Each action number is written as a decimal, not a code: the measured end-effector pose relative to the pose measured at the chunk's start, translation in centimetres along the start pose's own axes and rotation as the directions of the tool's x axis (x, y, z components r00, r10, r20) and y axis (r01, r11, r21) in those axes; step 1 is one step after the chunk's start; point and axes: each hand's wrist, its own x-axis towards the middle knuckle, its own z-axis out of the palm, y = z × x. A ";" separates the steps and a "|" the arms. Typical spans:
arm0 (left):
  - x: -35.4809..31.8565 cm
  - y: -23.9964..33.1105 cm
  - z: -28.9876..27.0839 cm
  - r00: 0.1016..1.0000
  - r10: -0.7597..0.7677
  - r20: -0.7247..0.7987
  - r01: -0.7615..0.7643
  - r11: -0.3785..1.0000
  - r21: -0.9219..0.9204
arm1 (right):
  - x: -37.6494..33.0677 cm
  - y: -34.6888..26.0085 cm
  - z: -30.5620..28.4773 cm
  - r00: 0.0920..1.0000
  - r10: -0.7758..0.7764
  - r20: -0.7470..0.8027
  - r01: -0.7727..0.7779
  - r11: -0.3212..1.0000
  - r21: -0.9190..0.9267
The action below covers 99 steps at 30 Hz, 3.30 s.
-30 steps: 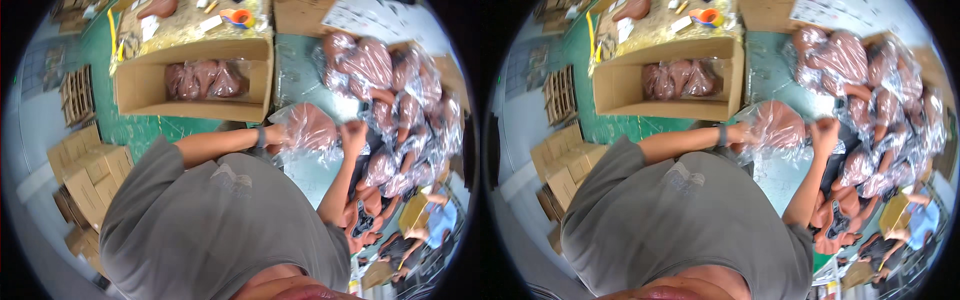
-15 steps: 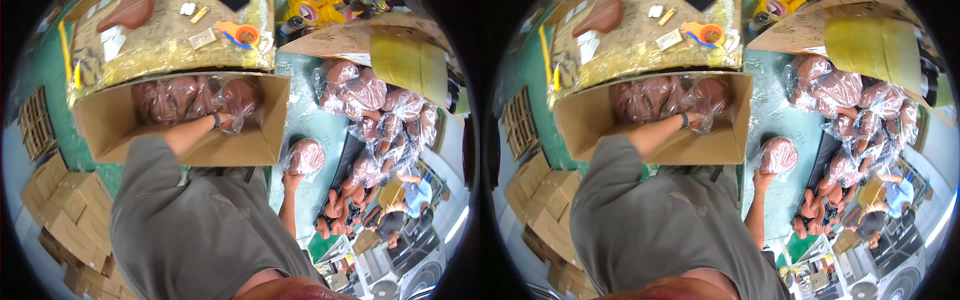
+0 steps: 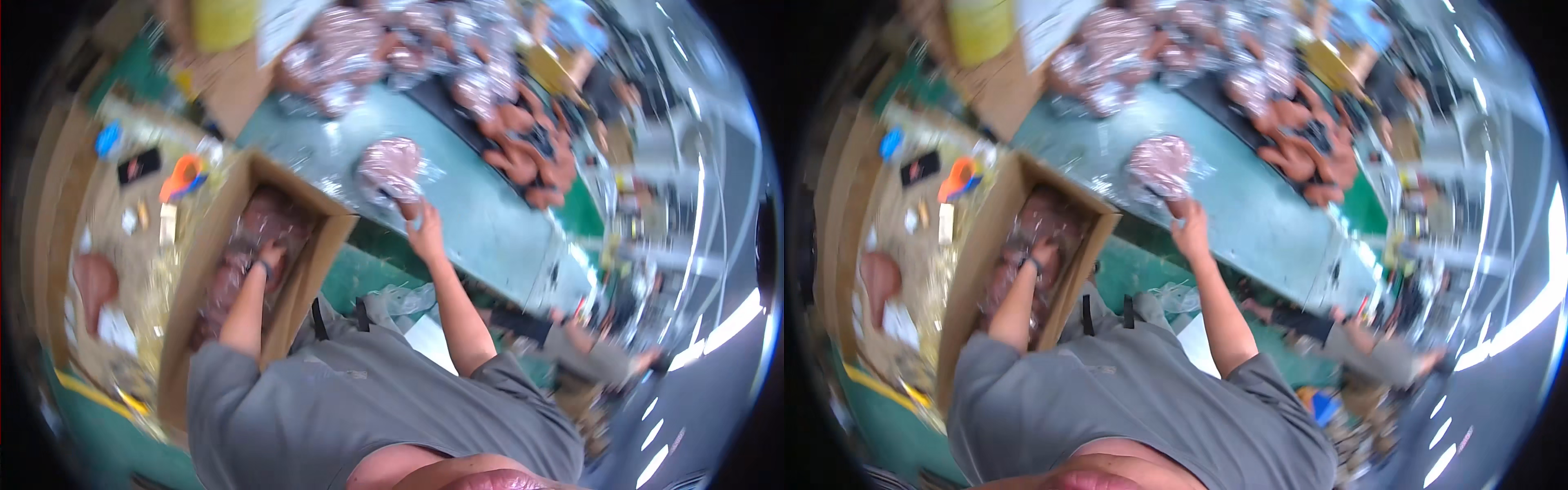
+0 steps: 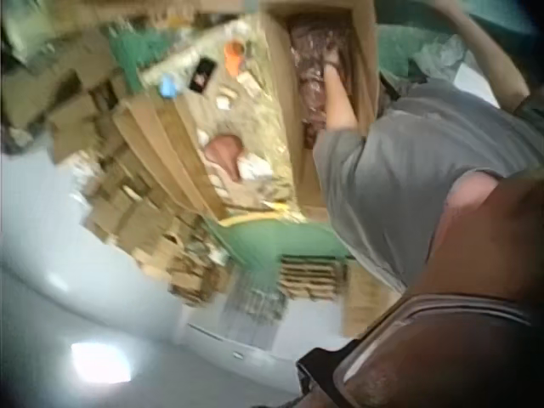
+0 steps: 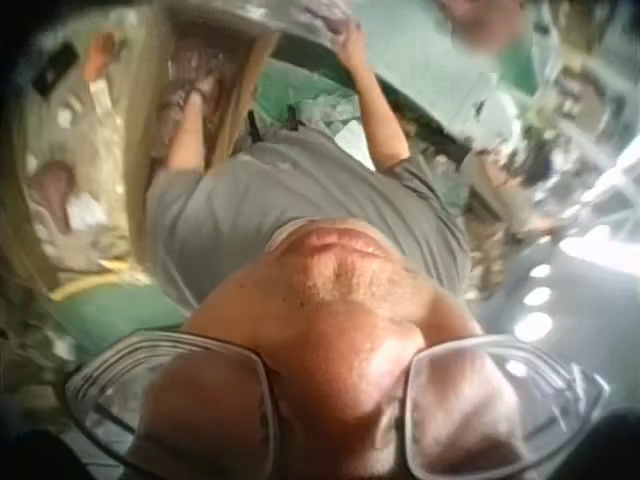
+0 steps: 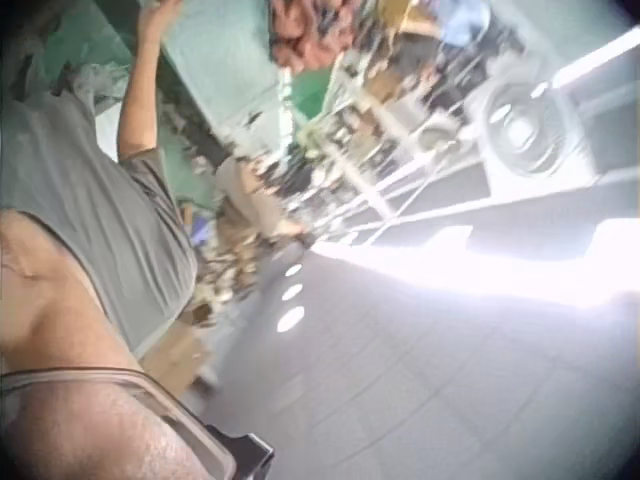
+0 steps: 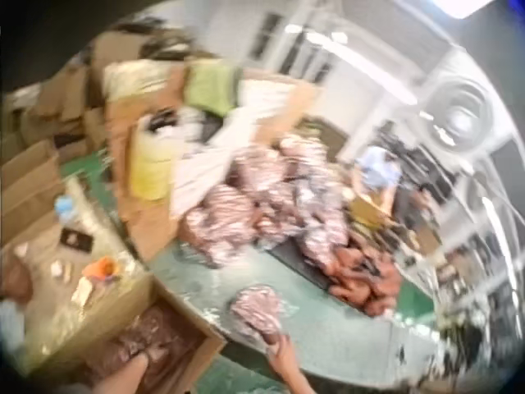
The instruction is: Packing individual bicycle seats into cardboard boxes, sealing them with tape, and organizing the boxes.
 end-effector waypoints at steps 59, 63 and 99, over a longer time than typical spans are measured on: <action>-61.7 49.9 -3.0 0.073 0.975 0.210 -0.220 -0.189 0.957 | -5.2 -28.0 -35.2 0.792 -0.610 0.017 0.609 0.789 -0.088; -61.7 42.6 -4.4 0.463 0.886 -0.012 -0.132 0.083 0.988 | -3.1 -27.5 -27.7 0.649 -0.747 -0.143 0.761 0.643 0.088; -26.4 49.0 31.3 0.969 0.029 -0.245 0.075 0.912 0.404 | 48.6 38.0 -4.4 0.957 0.284 -0.060 -0.227 0.604 -0.764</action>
